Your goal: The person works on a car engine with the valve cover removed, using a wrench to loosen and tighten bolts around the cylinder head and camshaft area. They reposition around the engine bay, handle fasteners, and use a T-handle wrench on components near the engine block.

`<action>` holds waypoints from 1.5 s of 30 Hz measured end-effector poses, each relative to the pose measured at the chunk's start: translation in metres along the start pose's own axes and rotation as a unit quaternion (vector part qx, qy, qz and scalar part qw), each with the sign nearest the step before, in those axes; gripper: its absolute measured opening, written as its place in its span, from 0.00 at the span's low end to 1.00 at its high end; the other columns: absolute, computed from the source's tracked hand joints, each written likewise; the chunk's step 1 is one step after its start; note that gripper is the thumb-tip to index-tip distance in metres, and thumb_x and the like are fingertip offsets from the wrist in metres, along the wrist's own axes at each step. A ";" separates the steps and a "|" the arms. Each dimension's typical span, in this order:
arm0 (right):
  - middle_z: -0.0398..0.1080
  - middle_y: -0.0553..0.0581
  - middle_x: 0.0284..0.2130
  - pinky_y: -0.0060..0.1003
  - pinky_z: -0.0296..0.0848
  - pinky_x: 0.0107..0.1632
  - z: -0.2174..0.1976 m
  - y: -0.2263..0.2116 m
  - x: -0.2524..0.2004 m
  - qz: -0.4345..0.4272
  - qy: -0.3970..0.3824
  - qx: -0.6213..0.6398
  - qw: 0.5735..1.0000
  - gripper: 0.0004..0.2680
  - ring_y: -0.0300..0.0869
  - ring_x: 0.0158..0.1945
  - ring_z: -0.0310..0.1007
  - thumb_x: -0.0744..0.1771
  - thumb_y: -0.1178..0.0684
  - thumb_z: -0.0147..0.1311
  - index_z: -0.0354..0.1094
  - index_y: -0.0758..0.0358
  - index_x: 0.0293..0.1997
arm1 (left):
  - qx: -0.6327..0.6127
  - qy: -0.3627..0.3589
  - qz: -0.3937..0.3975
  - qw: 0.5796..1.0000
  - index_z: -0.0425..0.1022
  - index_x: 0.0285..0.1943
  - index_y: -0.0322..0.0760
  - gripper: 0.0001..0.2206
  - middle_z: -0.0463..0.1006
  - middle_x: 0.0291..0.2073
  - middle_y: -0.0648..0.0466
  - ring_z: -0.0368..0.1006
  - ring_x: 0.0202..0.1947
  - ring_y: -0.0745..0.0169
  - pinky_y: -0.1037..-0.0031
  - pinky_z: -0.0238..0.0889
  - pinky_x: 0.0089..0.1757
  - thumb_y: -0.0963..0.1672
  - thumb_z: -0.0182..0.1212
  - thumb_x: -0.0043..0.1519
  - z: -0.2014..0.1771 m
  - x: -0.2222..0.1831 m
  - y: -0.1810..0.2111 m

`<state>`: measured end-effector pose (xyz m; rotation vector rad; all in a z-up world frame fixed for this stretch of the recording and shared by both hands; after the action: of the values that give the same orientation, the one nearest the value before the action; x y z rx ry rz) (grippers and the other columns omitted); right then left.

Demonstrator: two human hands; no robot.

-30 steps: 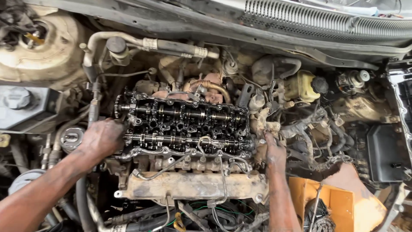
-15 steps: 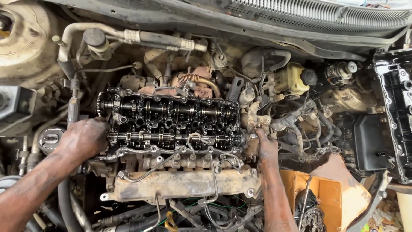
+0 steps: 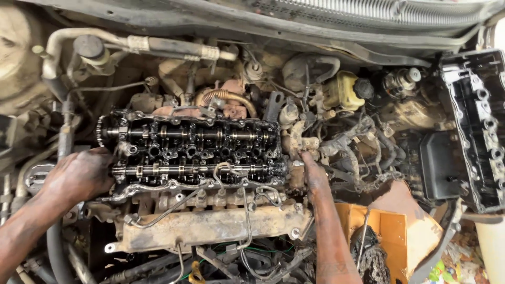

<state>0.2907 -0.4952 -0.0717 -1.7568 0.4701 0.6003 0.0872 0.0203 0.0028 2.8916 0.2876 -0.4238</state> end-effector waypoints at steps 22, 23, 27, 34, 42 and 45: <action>0.72 0.79 0.49 0.54 0.66 0.62 -0.038 0.013 -0.003 -0.060 0.117 -0.222 0.966 0.31 0.62 0.56 0.71 0.68 0.30 0.48 0.68 0.82 0.56 | 0.113 -0.142 -0.093 0.979 0.75 0.65 0.48 0.24 0.81 0.56 0.54 0.82 0.52 0.52 0.62 0.74 0.58 0.45 0.65 0.57 0.021 -0.007 -0.005; 0.68 0.80 0.53 0.54 0.63 0.63 -0.043 0.006 -0.013 -0.115 0.133 -0.250 0.952 0.31 0.64 0.59 0.67 0.69 0.31 0.47 0.64 0.83 0.59 | 0.126 -0.121 -0.057 0.983 0.72 0.66 0.47 0.26 0.77 0.60 0.54 0.77 0.56 0.52 0.63 0.72 0.58 0.46 0.66 0.56 0.025 -0.003 -0.005; 0.65 0.77 0.59 0.52 0.62 0.65 -0.046 -0.025 -0.130 -0.230 0.190 -0.249 0.922 0.24 0.67 0.63 0.63 0.71 0.38 0.46 0.62 0.78 0.62 | 0.183 -0.107 -0.007 0.977 0.69 0.68 0.47 0.28 0.70 0.65 0.53 0.69 0.64 0.54 0.65 0.68 0.60 0.51 0.67 0.56 0.035 0.000 -0.011; 0.63 0.75 0.63 0.55 0.56 0.70 -0.049 0.025 -0.210 -0.346 0.202 -0.312 0.862 0.18 0.66 0.68 0.59 0.69 0.51 0.48 0.60 0.75 0.65 | 0.244 -0.062 -0.016 0.968 0.74 0.66 0.50 0.26 0.74 0.64 0.58 0.69 0.66 0.54 0.68 0.66 0.63 0.51 0.67 0.56 0.027 -0.020 0.003; 0.63 0.73 0.62 0.60 0.50 0.71 -0.048 0.029 -0.187 -0.370 0.169 -0.360 0.839 0.21 0.60 0.70 0.56 0.68 0.52 0.46 0.56 0.74 0.67 | 0.111 0.039 -0.008 0.993 0.73 0.67 0.33 0.32 0.77 0.57 0.43 0.72 0.58 0.52 0.65 0.68 0.60 0.54 0.67 0.57 0.064 -0.028 -0.046; 0.62 0.75 0.61 0.61 0.50 0.71 -0.051 0.028 -0.185 -0.367 0.158 -0.315 0.861 0.20 0.61 0.68 0.56 0.67 0.53 0.47 0.58 0.74 0.65 | 0.179 0.058 -0.050 0.981 0.75 0.66 0.30 0.34 0.77 0.57 0.38 0.69 0.58 0.45 0.58 0.66 0.57 0.52 0.69 0.53 0.033 -0.039 0.024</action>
<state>0.1362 -0.5508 0.0313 -2.4725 -0.2425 -0.1220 0.0471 -0.0162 -0.0127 3.2713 0.4156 -0.3549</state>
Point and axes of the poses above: each hand's wrist, its own x-axis towards the middle knuckle, its own z-axis out of the palm, y = z × x, the point moved 9 cm from there along x, towards the middle knuckle
